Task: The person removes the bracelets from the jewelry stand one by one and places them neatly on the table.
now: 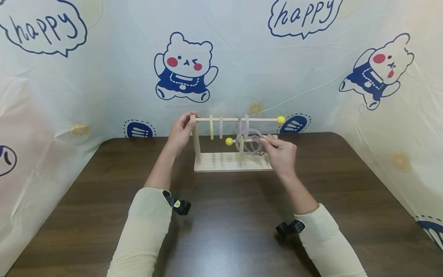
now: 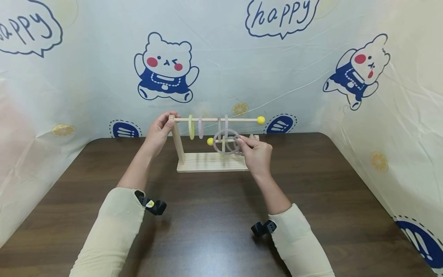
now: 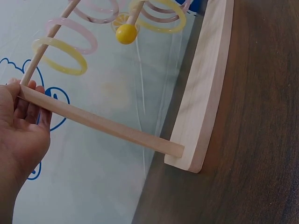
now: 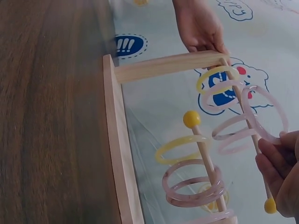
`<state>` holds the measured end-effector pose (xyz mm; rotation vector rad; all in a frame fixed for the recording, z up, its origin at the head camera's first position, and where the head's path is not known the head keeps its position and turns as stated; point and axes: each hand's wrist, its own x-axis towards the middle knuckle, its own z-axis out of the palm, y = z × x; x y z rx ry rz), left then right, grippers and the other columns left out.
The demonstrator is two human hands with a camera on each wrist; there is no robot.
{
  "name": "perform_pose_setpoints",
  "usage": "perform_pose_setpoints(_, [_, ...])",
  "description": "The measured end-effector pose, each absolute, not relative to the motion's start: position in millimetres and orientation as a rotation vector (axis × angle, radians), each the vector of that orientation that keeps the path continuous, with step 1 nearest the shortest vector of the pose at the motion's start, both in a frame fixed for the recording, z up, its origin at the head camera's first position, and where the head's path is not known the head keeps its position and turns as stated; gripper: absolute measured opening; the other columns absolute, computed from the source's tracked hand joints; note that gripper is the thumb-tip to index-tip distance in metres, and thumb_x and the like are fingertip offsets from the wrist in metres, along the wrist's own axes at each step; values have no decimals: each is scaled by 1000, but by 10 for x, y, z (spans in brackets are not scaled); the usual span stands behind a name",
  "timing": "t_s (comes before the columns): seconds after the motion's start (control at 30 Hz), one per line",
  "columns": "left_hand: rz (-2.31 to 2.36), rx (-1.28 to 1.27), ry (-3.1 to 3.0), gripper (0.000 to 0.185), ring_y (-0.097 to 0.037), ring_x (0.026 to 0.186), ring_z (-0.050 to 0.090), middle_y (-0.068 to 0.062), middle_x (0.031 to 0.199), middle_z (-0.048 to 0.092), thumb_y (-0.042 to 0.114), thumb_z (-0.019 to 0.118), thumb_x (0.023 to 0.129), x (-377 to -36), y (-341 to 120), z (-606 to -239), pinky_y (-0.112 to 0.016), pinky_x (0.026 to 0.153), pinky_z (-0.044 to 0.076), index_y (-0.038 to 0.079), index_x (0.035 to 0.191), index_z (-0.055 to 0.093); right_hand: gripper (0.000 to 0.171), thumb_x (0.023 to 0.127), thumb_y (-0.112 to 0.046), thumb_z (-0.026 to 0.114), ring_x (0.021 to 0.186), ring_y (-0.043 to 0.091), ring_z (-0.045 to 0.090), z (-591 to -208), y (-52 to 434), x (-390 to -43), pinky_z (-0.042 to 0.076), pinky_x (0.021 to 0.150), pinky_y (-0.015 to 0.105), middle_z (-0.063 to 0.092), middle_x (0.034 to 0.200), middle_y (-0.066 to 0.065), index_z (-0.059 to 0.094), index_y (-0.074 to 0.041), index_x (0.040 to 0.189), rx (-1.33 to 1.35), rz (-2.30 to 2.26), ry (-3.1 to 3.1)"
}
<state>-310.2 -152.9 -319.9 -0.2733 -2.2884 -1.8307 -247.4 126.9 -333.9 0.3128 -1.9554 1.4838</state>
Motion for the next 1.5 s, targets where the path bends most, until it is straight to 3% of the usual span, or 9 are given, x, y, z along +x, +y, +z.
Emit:
perform_pose_setpoints(0.2, [-1827, -275, -2295, 40, -20, 120, 43, -7, 127, 51, 30, 46, 95, -3100, -1534, -3200, -38, 103, 31, 10, 129, 49, 15, 80, -7, 72, 57, -1, 58, -3402, 1282, -2508, 48, 53, 14, 67, 76, 21, 72, 5, 90, 227, 1575, -2091])
perform_pose_setpoints(0.4, [-1831, -273, -2298, 39, -20, 121, 43, -7, 127, 51, 30, 46, 95, -3106, -1534, -3205, -39, 103, 31, 10, 129, 48, 16, 82, -5, 70, 55, 3, 61, -3407, 1272, -2517, 53, 56, 22, 67, 80, 22, 70, 9, 90, 183, 1729, -2151])
perform_pose_setpoints(0.63, [-1843, -259, -2290, 38, -19, 119, 44, -5, 126, 52, 30, 46, 95, -3103, -1534, -3206, -38, 102, 32, 12, 128, 49, 18, 84, -7, 67, 55, 8, 62, -3395, 1254, -2515, 54, 58, 25, 68, 74, 12, 69, 10, 90, 102, 1862, -2252])
perform_pose_setpoints(0.77, [-1845, -256, -2291, 38, -19, 119, 44, -5, 126, 52, 29, 46, 95, -3103, -1533, -3203, -38, 103, 32, 12, 128, 49, 17, 85, -4, 65, 55, 9, 63, -3404, 1238, -2512, 54, 58, 27, 68, 79, 17, 67, 11, 91, 99, 1925, -2263])
perform_pose_setpoints(1.5, [-1852, -313, -2253, 37, -20, 119, 44, -8, 126, 52, 26, 46, 96, -3109, -1531, -3214, -37, 102, 32, 7, 128, 48, 16, 85, -4, 63, 55, 10, 64, -3553, 1089, -2473, 54, 57, 27, 69, 78, 15, 68, 10, 91, 98, 1866, -2396])
